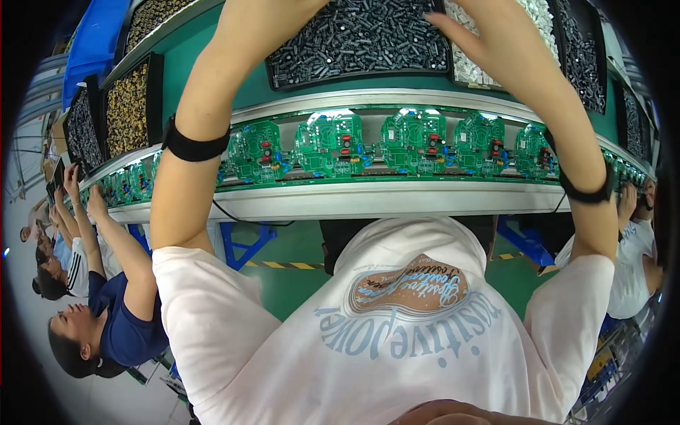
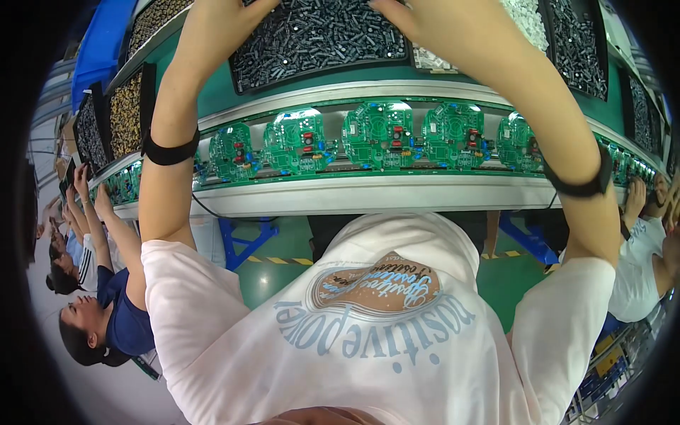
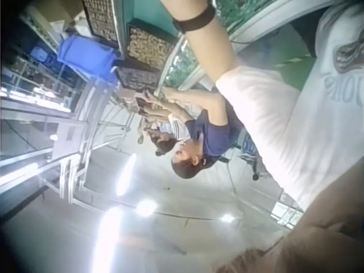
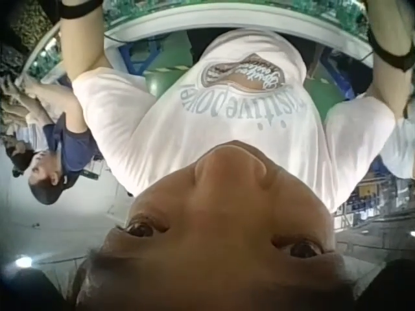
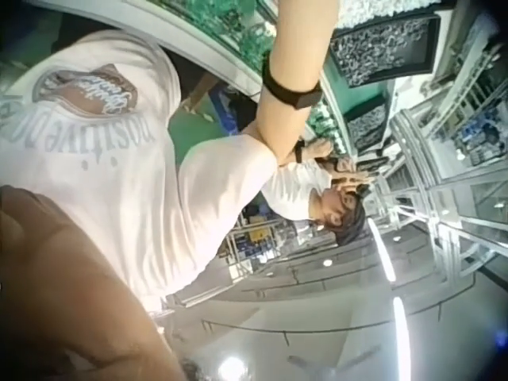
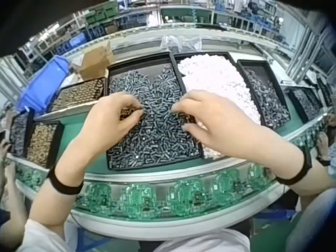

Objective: Manually assembling components onto printed circuit boards on a production line.

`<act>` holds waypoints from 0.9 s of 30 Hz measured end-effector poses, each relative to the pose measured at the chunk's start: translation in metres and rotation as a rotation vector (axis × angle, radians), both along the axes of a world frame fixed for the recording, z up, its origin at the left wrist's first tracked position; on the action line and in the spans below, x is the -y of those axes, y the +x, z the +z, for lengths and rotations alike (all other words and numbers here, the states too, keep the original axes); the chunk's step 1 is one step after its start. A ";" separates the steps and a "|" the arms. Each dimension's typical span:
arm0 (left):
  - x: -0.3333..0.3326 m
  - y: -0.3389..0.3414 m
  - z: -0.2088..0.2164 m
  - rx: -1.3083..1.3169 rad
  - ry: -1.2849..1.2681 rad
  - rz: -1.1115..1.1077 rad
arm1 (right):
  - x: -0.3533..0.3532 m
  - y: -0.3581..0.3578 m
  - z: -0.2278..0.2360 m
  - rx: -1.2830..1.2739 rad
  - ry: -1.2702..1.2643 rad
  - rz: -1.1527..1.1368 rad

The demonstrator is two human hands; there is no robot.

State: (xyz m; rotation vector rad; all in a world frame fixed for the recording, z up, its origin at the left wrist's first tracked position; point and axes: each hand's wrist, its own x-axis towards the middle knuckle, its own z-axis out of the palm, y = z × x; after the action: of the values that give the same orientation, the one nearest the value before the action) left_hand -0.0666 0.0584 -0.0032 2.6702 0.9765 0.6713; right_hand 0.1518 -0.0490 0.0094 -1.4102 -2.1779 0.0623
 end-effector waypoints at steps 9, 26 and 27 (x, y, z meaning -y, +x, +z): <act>0.004 -0.004 -0.008 0.060 -0.119 -0.023 | -0.061 0.002 -0.030 0.133 0.038 0.023; -0.003 0.022 -0.032 0.084 0.150 -0.132 | -0.048 0.009 -0.032 0.210 0.136 -0.031; -0.003 0.021 -0.032 0.082 0.150 -0.127 | -0.048 0.009 -0.033 0.286 0.172 -0.028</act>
State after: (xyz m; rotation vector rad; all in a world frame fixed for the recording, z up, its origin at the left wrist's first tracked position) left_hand -0.0460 0.0609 -0.0355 2.7788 0.7558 0.8495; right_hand 0.1608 -0.0010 -0.0234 -1.4215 -2.3245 -0.3486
